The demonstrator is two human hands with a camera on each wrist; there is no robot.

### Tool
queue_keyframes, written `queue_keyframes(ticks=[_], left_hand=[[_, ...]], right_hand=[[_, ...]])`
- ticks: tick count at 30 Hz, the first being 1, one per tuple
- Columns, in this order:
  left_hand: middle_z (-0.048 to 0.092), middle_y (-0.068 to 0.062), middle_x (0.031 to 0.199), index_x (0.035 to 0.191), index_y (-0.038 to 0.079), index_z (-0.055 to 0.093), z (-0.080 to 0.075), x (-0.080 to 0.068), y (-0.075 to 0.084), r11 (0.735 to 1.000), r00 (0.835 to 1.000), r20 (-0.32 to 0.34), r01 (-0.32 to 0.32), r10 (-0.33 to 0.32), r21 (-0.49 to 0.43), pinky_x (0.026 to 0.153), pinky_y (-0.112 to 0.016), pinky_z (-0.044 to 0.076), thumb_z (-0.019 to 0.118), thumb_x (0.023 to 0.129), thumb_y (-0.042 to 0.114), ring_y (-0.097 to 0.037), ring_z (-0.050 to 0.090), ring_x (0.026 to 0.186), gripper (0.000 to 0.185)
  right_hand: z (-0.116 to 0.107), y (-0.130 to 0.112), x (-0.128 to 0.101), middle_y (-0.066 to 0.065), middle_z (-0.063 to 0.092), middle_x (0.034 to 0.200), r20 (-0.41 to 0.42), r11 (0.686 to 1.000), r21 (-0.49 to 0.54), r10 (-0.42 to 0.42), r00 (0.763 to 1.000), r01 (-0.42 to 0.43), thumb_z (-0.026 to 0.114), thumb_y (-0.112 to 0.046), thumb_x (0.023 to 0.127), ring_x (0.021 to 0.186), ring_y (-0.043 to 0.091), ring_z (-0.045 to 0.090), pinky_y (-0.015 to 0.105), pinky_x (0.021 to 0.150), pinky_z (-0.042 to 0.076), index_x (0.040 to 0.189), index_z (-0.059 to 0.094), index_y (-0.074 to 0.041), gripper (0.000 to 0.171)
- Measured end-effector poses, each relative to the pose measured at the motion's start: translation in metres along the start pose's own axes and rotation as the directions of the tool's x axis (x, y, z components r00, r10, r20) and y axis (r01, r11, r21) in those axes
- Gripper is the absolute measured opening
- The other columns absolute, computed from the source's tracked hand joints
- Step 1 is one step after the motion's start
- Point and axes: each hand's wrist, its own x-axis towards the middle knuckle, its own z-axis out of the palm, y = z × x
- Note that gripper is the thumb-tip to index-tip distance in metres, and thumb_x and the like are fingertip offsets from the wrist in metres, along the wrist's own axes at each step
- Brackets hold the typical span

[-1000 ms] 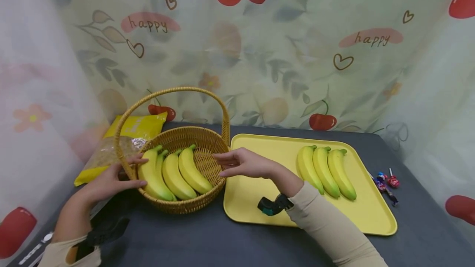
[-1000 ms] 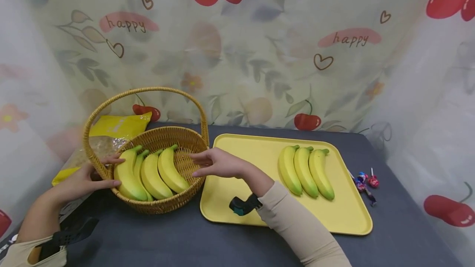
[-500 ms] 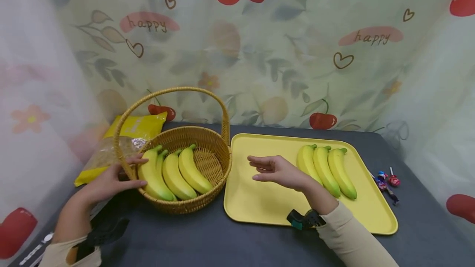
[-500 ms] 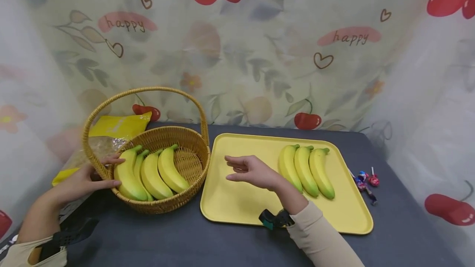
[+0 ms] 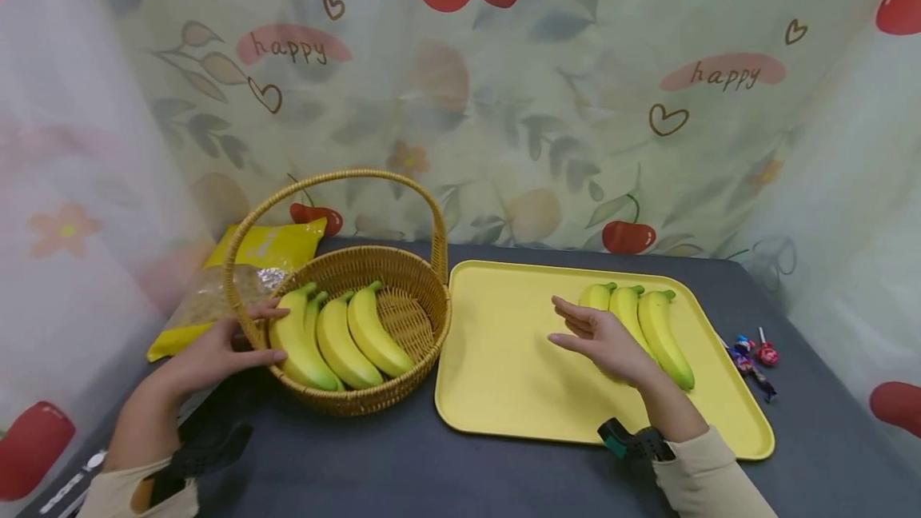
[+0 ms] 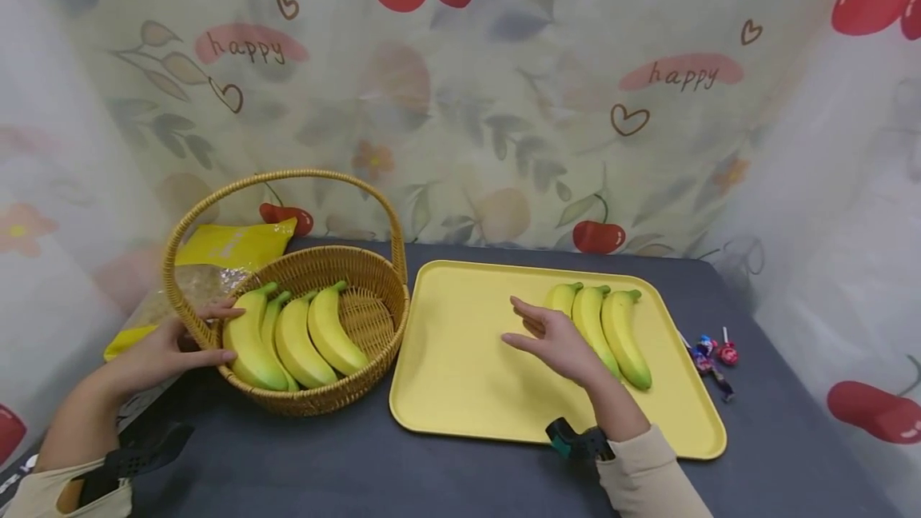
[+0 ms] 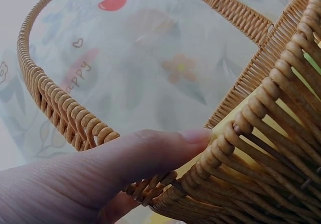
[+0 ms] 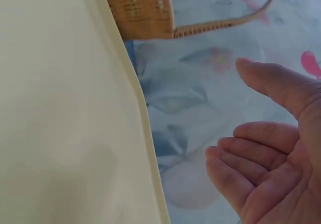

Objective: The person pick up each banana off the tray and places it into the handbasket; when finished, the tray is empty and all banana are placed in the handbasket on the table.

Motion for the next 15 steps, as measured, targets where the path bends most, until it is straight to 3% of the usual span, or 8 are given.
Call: queue_keyframes(ticks=[7, 15], left_hand=[[0.016, -0.03, 0.15, 0.141, 0.007, 0.038, 0.0, 0.0, -0.001, 1.0, 1.0, -0.01, -0.004, 0.004, 0.016, 0.08, -0.02, 0.045, 0.063, 0.089, 0.026, -0.042, 0.045, 0.12, 0.061], [0.015, -0.03, 0.15, 0.142, 0.006, 0.038, 0.0, 0.0, -0.002, 1.0, 1.0, -0.005, -0.003, 0.003, 0.004, 0.081, -0.02, 0.045, 0.063, 0.089, 0.025, -0.044, 0.042, 0.122, 0.061]], right_hand=[[-0.013, 0.021, -0.002, 0.019, 0.028, 0.15, -0.162, 0.998, -0.055, 0.034, 0.986, -0.044, 0.062, -0.033, 0.089, 0.136, 0.035, 0.031, 0.041, 0.102, 0.034, 0.145, 0.028, -0.002, 0.072], [-0.019, 0.041, -0.001, 0.018, 0.018, 0.153, -0.288, 0.977, -0.107, 0.147, 0.946, -0.184, 0.063, -0.037, 0.088, 0.138, 0.038, 0.022, 0.048, 0.107, 0.029, 0.147, 0.018, 0.0, 0.083]])
